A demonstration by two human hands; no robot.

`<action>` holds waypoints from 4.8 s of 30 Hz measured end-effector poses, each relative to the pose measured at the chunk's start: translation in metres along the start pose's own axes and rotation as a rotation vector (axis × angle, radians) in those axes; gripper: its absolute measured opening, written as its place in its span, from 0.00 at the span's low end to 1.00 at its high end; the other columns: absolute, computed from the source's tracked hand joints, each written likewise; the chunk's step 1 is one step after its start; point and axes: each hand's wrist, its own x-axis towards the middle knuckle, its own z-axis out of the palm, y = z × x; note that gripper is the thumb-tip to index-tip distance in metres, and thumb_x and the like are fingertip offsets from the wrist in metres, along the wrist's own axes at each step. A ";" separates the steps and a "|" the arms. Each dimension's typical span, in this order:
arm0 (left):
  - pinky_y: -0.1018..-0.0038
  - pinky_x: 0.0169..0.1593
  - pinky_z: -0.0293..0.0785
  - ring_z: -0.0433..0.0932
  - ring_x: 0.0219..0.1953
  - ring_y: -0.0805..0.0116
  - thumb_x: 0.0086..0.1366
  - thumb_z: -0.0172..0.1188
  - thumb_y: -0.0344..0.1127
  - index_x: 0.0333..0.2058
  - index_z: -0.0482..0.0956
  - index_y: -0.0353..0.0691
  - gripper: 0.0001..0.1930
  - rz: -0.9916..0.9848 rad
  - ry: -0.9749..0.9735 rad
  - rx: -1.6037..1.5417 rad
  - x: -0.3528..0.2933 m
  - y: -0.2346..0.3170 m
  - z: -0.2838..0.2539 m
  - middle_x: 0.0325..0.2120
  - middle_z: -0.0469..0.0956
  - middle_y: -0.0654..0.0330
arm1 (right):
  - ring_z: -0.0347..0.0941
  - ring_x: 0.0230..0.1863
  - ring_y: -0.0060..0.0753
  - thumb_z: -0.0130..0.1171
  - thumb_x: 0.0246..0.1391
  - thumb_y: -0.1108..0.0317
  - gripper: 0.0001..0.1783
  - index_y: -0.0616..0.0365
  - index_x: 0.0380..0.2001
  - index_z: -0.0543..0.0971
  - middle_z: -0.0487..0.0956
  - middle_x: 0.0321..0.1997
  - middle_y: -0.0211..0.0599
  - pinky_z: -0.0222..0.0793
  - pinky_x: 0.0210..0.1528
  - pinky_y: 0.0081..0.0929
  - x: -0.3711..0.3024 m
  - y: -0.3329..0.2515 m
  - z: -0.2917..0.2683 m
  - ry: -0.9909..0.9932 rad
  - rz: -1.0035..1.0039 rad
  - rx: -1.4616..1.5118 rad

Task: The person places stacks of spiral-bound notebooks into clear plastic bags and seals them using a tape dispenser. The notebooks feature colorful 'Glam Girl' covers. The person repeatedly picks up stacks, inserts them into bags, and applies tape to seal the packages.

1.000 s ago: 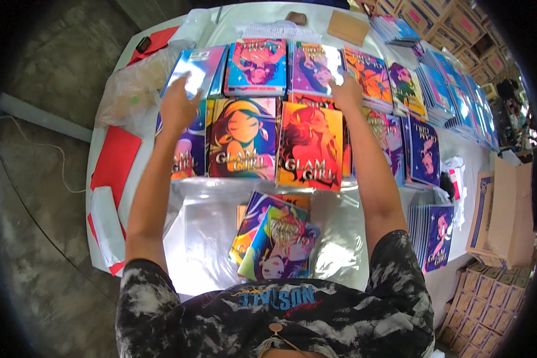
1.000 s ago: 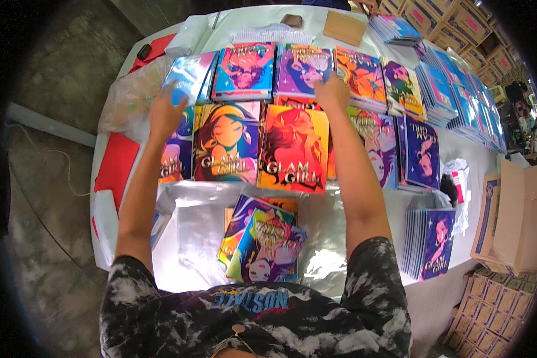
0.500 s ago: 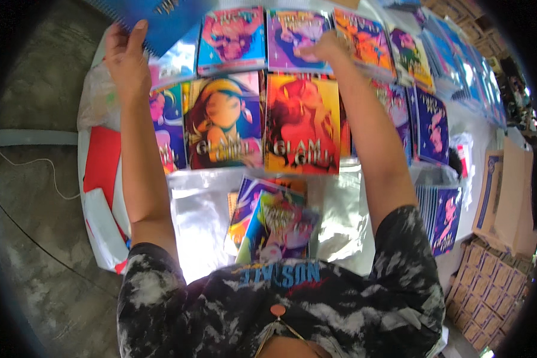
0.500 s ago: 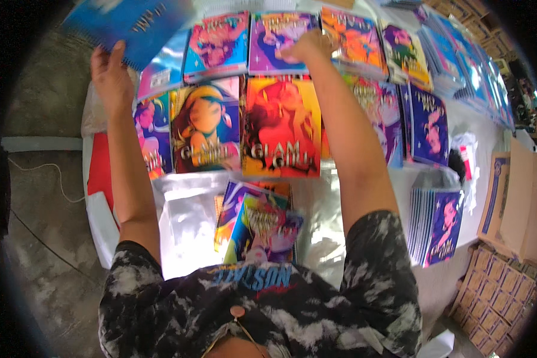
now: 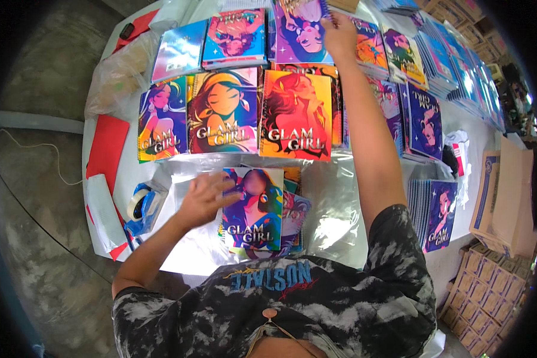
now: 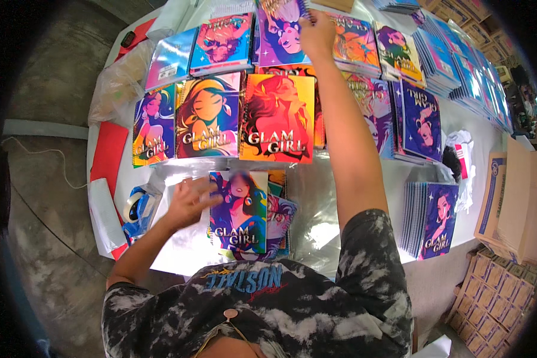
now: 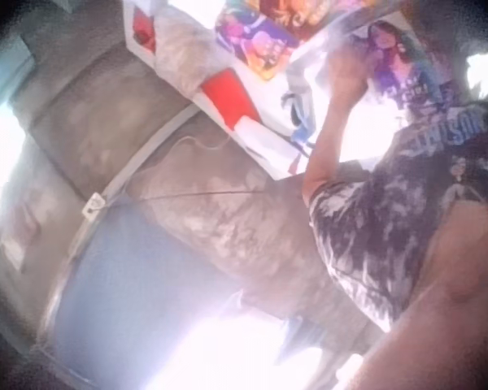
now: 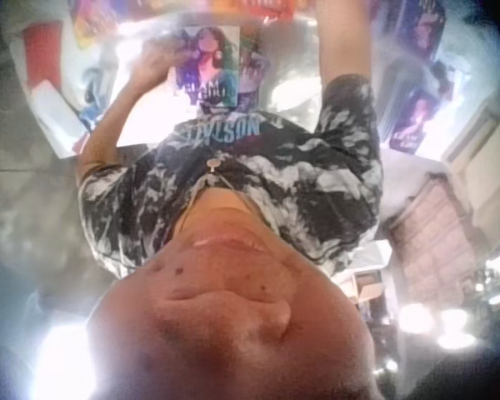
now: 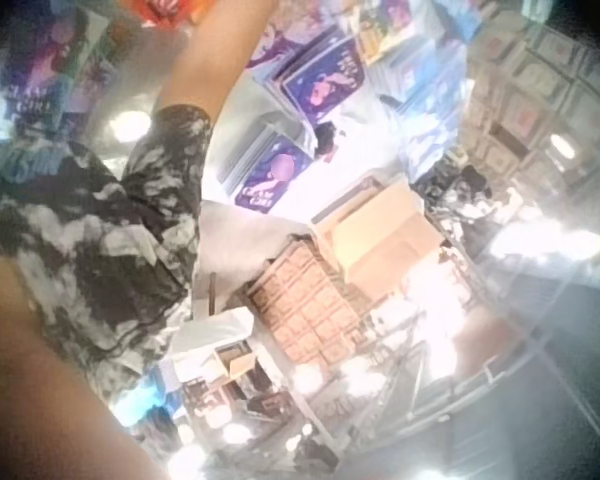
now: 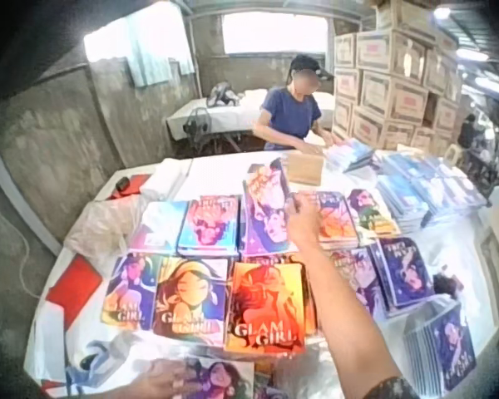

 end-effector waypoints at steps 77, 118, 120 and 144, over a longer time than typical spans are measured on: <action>0.52 0.63 0.42 0.44 0.64 0.43 0.52 0.58 0.43 0.62 0.55 0.48 0.38 -0.809 0.022 -0.192 -0.003 0.124 0.051 0.64 0.42 0.44 | 0.75 0.41 0.48 0.51 0.50 0.69 0.15 0.49 0.43 0.78 0.78 0.39 0.45 0.68 0.45 0.39 0.038 0.096 -0.187 -0.608 -0.025 -0.870; 0.68 0.58 0.58 0.64 0.55 0.63 0.57 0.60 0.50 0.57 0.60 0.36 0.35 -0.920 0.555 -1.442 -0.077 0.125 -0.004 0.51 0.67 0.54 | 0.71 0.46 0.26 0.72 0.33 0.75 0.36 0.65 0.50 0.69 0.76 0.45 0.36 0.66 0.51 0.26 -0.388 -0.202 -0.187 -0.461 0.441 0.780; 0.69 0.57 0.57 0.63 0.55 0.64 0.54 0.63 0.50 0.56 0.60 0.37 0.37 -0.757 0.487 -1.496 -0.090 0.131 -0.023 0.50 0.67 0.56 | 0.68 0.51 0.27 0.74 0.29 0.77 0.45 0.64 0.55 0.64 0.71 0.52 0.38 0.63 0.55 0.27 -0.383 -0.208 -0.204 -0.449 0.306 0.839; 0.67 0.54 0.65 0.66 0.52 0.64 0.39 0.72 0.57 0.55 0.55 0.34 0.51 -0.463 0.621 -1.448 -0.086 0.139 0.053 0.48 0.67 0.53 | 0.67 0.51 0.31 0.79 0.16 0.47 0.58 0.61 0.53 0.64 0.72 0.48 0.35 0.63 0.54 0.29 -0.429 -0.149 -0.184 -0.306 0.345 0.801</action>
